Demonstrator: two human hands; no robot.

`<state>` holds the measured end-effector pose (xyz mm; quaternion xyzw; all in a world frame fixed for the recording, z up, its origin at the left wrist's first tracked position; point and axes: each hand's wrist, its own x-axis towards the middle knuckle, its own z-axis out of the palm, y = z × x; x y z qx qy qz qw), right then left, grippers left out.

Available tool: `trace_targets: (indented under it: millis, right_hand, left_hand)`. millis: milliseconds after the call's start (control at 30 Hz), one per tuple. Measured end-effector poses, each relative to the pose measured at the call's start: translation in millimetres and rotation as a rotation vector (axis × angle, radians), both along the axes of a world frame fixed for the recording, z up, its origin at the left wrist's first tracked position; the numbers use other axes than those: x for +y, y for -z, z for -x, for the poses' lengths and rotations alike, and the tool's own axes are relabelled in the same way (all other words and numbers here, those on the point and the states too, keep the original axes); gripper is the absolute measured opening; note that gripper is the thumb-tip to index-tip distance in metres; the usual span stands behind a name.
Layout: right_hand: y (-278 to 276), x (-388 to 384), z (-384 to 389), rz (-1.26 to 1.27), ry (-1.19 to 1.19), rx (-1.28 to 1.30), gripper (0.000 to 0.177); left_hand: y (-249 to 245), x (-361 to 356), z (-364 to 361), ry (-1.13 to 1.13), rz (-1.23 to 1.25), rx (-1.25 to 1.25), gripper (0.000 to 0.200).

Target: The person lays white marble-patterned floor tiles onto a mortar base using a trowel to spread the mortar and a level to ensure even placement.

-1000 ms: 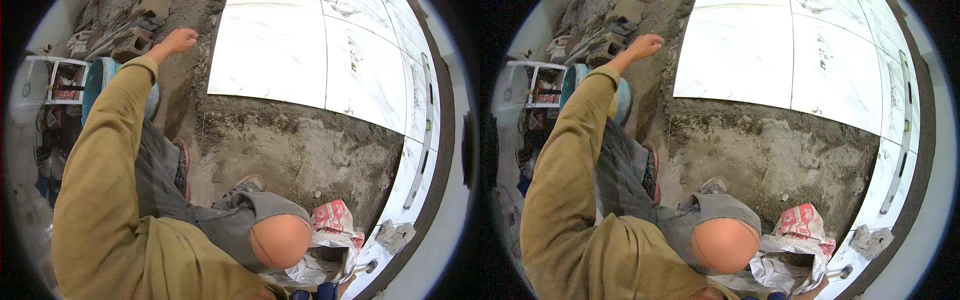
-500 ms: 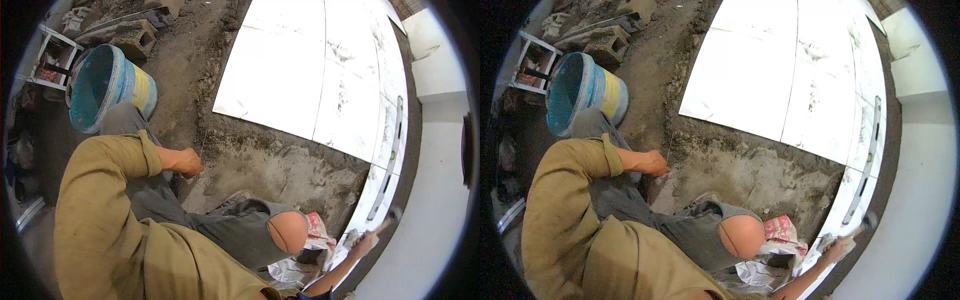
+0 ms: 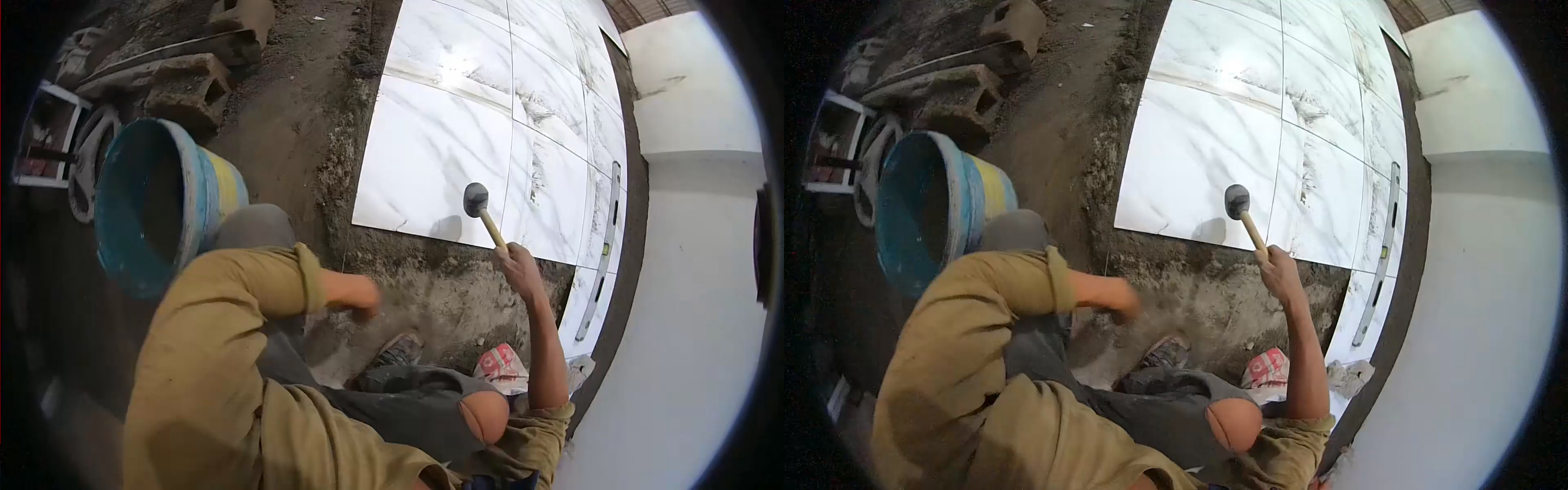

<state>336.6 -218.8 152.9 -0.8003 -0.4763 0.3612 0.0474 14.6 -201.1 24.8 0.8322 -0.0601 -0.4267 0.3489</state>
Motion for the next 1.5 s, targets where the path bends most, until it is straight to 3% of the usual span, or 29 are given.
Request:
trace_targets:
  millis: [67,100,133,200,233,333,400,467,500,600,700,767,833,900,933,1067,1400,1500]
  right_hand:
    - [1.8,24.1,9.8,0.09,-0.011,-0.051,0.043]
    - [4.3,29.8,21.6,0.192,-0.024,-0.095,0.045]
    - [7.5,42.4,24.8,0.218,-0.074,-0.163,0.044]
    - [13.3,49.5,24.2,0.209,-0.07,-0.197,0.044]
    - [18.9,50.0,22.9,0.194,-0.08,-0.229,0.044]
    - [16.2,76.1,26.2,0.337,-0.091,-0.228,0.045]
    - [15.7,67.4,28.3,0.368,-0.072,-0.249,0.044]
    - [13.2,76.6,27.3,0.247,-0.197,-0.21,0.041]
    - [42.0,65.8,7.7,0.174,-0.342,-0.271,0.037]
    - [29.2,67.3,29.6,0.169,-0.205,-0.207,0.034]
    - [18.3,75.2,36.2,0.253,-0.111,-0.22,0.032]
    - [22.2,73.1,44.9,0.283,0.207,0.177,0.032]
    - [56.3,72.5,52.9,0.21,0.253,0.205,0.034]
    - [85.4,79.0,67.7,-0.061,0.15,-0.009,0.037]
    - [84.6,85.6,78.2,-0.112,0.208,0.058,0.04]
    - [72.4,119.2,92.9,-0.173,0.125,0.016,0.041]
    - [136.3,150.2,53.2,-0.228,0.13,-0.144,0.043]
    - [131.6,146.2,61.1,-0.214,0.288,-0.01,0.042]
  left_hand:
    - [-36.0,38.5,-54.5,-0.182,-0.128,-0.142,0.027]
    - [-54.1,94.2,-76.4,-0.652,-0.04,-0.248,0.02]
    - [-48.5,121.7,-87.6,-0.844,-0.187,-0.368,0.017]
    - [-26.7,169.9,-94.7,-0.959,-0.484,-0.545,0.05]
    - [-17.2,193.2,-95.7,-0.941,-0.535,-0.415,0.072]
    - [-1.9,224.4,-83.9,-0.913,-0.659,-0.279,0.088]
    - [16.7,230.5,-76.9,-1.01,-0.669,-0.341,0.083]
    - [32.9,234.7,-76.3,-1.041,-0.716,-0.416,0.077]
    - [43.3,238.6,-75.7,-1.044,-0.749,-0.459,0.075]
    - [75.3,243.0,-64.4,-0.948,-0.876,-0.655,0.072]
    - [66.8,240.1,-66.0,-0.964,-0.887,-0.629,0.071]
    - [67.8,234.8,-65.7,-0.962,-0.903,-0.638,0.07]
    - [64.0,240.8,-67.8,-0.943,-0.908,-0.585,0.07]
    - [64.8,244.4,-68.0,-0.954,-0.908,-0.588,0.07]
    - [66.8,241.5,-66.3,-0.966,-0.901,-0.623,0.07]
    - [61.0,240.0,-67.7,-0.97,-0.882,-0.662,0.069]
    - [67.7,243.5,-67.6,-0.98,-0.86,-0.686,0.07]
    - [68.9,244.7,-69.2,-0.978,-0.869,-0.622,0.072]
